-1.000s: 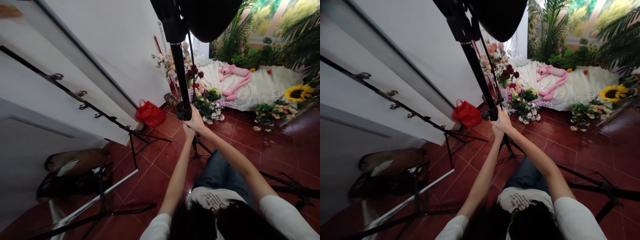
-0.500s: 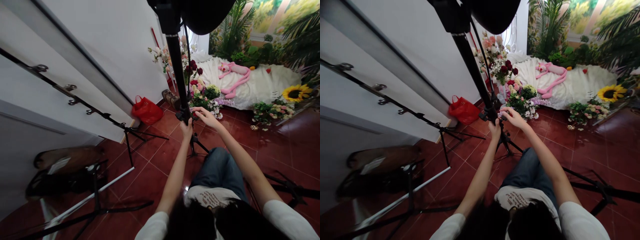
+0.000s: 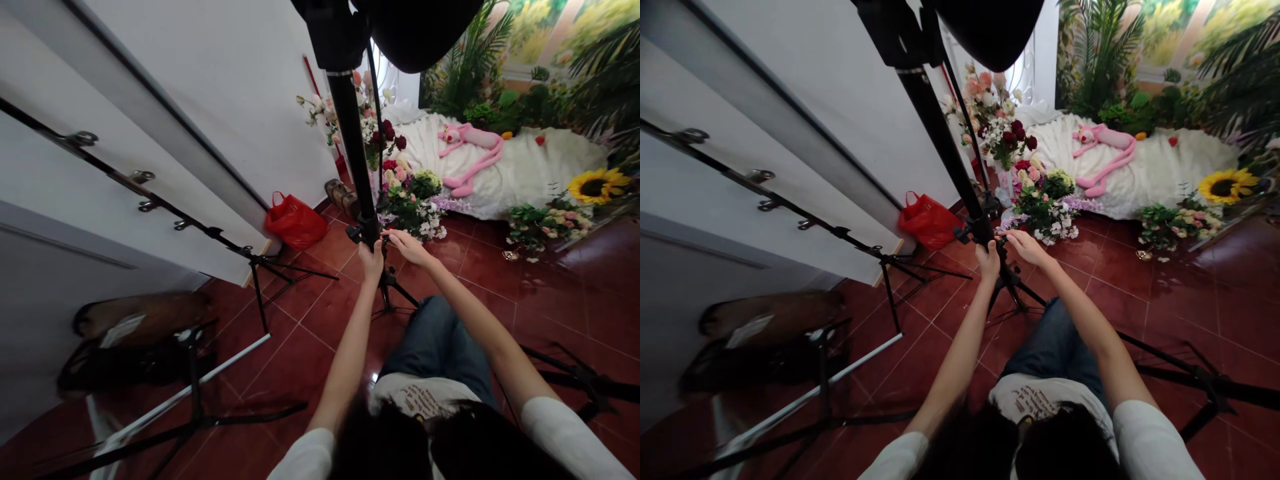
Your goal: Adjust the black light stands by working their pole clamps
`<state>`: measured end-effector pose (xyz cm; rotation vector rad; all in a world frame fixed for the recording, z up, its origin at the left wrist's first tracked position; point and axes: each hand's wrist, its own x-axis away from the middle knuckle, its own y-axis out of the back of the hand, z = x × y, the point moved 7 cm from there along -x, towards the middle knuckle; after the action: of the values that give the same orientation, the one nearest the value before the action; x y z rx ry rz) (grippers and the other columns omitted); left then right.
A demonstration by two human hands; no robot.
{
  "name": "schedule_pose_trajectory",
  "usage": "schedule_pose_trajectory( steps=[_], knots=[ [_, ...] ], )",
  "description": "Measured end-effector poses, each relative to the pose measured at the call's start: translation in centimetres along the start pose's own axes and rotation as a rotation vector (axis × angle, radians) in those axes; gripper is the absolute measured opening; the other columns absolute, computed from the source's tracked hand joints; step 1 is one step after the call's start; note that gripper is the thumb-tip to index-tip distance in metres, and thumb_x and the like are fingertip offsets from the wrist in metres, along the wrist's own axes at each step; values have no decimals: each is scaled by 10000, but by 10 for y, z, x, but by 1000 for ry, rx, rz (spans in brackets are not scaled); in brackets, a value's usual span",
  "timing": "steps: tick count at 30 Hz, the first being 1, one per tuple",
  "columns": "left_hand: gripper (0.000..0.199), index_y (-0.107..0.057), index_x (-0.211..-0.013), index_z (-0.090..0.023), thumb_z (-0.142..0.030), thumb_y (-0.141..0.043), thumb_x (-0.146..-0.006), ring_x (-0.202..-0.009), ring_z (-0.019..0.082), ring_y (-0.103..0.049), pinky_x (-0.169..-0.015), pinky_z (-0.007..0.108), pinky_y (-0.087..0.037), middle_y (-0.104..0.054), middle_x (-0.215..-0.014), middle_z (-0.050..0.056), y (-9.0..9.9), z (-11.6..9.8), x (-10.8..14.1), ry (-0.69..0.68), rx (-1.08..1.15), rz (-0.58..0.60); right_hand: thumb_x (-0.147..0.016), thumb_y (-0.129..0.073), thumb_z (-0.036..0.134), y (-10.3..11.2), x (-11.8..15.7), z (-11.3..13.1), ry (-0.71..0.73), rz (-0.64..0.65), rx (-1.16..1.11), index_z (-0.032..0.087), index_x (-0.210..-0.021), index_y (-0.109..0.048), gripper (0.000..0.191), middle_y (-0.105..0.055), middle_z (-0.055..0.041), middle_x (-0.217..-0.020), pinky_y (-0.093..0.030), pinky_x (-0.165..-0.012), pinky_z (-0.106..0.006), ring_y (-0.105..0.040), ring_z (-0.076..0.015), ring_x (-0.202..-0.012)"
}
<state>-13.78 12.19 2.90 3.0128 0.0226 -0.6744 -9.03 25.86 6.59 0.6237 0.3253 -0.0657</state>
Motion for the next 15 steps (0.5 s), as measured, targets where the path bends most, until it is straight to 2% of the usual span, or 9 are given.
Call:
schedule_pose_trajectory(
  steps=[3,6,9,11,13,15],
  knots=[
    [743,-662,-924,-151,-844,-428,-790,-933,242,-679,-883,373,-514,-703,-938,135,1,1,0,-8,5,-23,-1057,-269,456,-6,-6,-6,-93,-70,43,160,-1014,-676,505,-695,-107,-1105,-440,-992,-311,-616,-183,-1066],
    [733,-663,-928,-147,-832,-437,-798,-913,244,-683,-866,375,-519,-701,-923,137,0,0,0,2,19,-27,-1045,-293,499,-6,-13,-9,-292,-104,142,163,-756,-611,546,-640,-46,-794,-442,-791,-258,-593,-157,-816],
    [719,-659,-949,-149,-818,-429,-815,-901,234,-688,-836,357,-527,-702,-928,132,-1,-1,1,6,31,-11,-1015,-377,528,-8,-21,-14,-545,79,168,167,-596,-525,572,-516,-4,-576,-372,-626,-238,-522,-124,-614],
    [706,-655,-955,-152,-809,-431,-821,-907,230,-686,-834,352,-530,-701,-938,128,-1,-1,2,4,36,-14,-988,-460,488,-5,-26,-17,-675,208,178,171,-522,-490,564,-455,-2,-485,-336,-565,-252,-467,-117,-516],
    [690,-655,-942,-154,-800,-444,-822,-916,233,-682,-845,360,-528,-699,-947,130,-1,0,2,6,38,-24,-960,-522,431,-2,-32,-18,-707,268,182,175,-487,-484,540,-421,-2,-441,-320,-536,-264,-423,-114,-466],
    [675,-657,-930,-156,-791,-455,-824,-919,236,-680,-854,369,-528,-697,-955,133,-1,2,3,11,36,-22,-935,-569,380,2,-39,-14,-609,215,150,167,-526,-517,464,-426,10,-458,-323,-537,-257,-411,-107,-475]
  ],
)
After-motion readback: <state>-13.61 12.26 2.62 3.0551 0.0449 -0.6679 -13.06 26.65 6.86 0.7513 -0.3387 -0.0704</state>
